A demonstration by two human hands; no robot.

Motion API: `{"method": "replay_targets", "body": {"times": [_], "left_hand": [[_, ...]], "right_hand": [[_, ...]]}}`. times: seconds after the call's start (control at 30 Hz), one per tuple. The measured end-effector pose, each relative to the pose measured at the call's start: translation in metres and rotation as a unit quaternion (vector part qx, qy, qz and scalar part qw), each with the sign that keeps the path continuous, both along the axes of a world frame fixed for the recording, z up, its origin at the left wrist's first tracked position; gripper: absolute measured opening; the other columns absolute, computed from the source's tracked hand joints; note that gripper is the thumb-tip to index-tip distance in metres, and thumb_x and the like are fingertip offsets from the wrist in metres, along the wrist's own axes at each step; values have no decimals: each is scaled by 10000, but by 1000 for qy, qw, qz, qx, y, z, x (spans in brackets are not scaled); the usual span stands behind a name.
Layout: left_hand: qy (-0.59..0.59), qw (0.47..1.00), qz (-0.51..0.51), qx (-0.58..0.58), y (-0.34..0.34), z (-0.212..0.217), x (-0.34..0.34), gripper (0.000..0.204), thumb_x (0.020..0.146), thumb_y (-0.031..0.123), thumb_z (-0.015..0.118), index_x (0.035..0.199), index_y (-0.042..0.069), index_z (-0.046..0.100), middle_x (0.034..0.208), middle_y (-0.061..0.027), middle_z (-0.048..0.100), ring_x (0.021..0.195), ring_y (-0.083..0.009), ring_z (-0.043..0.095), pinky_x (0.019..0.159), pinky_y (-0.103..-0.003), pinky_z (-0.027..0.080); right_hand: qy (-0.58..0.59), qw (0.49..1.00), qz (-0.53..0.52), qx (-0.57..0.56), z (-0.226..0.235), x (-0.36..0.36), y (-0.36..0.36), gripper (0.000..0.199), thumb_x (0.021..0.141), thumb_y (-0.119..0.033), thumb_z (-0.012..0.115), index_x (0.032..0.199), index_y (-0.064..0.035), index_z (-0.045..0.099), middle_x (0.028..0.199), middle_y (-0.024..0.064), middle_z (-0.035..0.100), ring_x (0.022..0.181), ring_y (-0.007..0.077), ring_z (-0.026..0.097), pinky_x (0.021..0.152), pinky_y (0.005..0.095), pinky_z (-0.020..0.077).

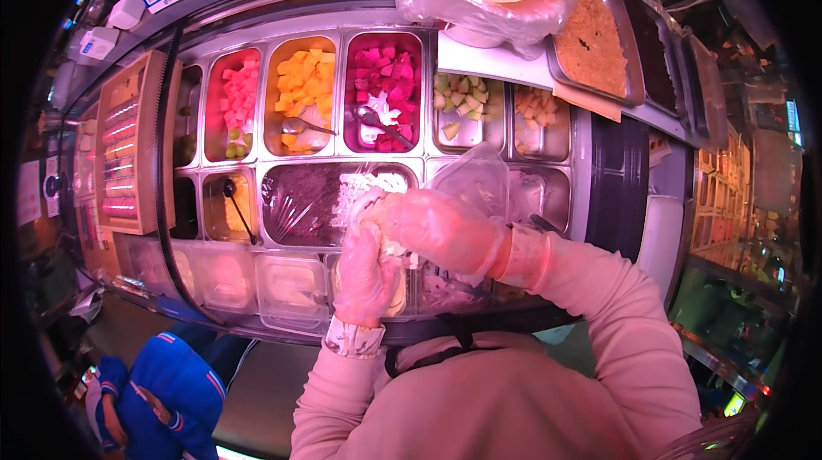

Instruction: The person scoops a soft base from a refrigerated display, adds diced fruit pieces, wraps the mixture in plastic film, and coats it with powders before handing it to a customer.

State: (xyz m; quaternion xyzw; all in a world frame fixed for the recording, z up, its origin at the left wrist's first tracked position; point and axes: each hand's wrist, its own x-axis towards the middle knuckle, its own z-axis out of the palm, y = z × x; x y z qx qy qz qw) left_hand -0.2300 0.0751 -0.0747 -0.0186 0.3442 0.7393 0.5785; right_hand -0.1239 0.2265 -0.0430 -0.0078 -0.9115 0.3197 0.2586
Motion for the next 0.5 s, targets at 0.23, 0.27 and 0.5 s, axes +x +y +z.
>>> {"method": "replay_targets", "body": {"times": [0.23, 0.27, 0.5], "left_hand": [[-6, 996, 56, -75, -12, -15, -14, 521, 958, -43, 647, 1459, 38, 527, 1332, -120, 666, 1190, -232, 685, 1022, -395, 584], [-4, 995, 55, -89, -10, -15, -15, 511, 954, -46, 648, 1447, 36, 540, 1325, -120, 670, 1188, -235, 686, 1040, -400, 571], [4, 994, 58, -95, 0, -9, -25, 445, 981, -5, 635, 1418, 37, 562, 1289, -119, 686, 1161, -245, 702, 995, -400, 591]], "right_hand": [[-316, 920, -224, 64, -56, 6, 142, 255, 919, -150, 697, 1143, -32, 727, 1002, 207, 717, 945, 381, 704, 781, 465, 560], [-468, 843, -262, 30, -79, 11, 166, 279, 921, -183, 693, 1146, -18, 717, 1015, 228, 717, 976, 392, 701, 805, 474, 553], [-389, 866, -304, -77, -177, 26, 183, 225, 951, -161, 568, 1059, -13, 698, 1074, 270, 723, 949, 461, 706, 828, 524, 549]]}}
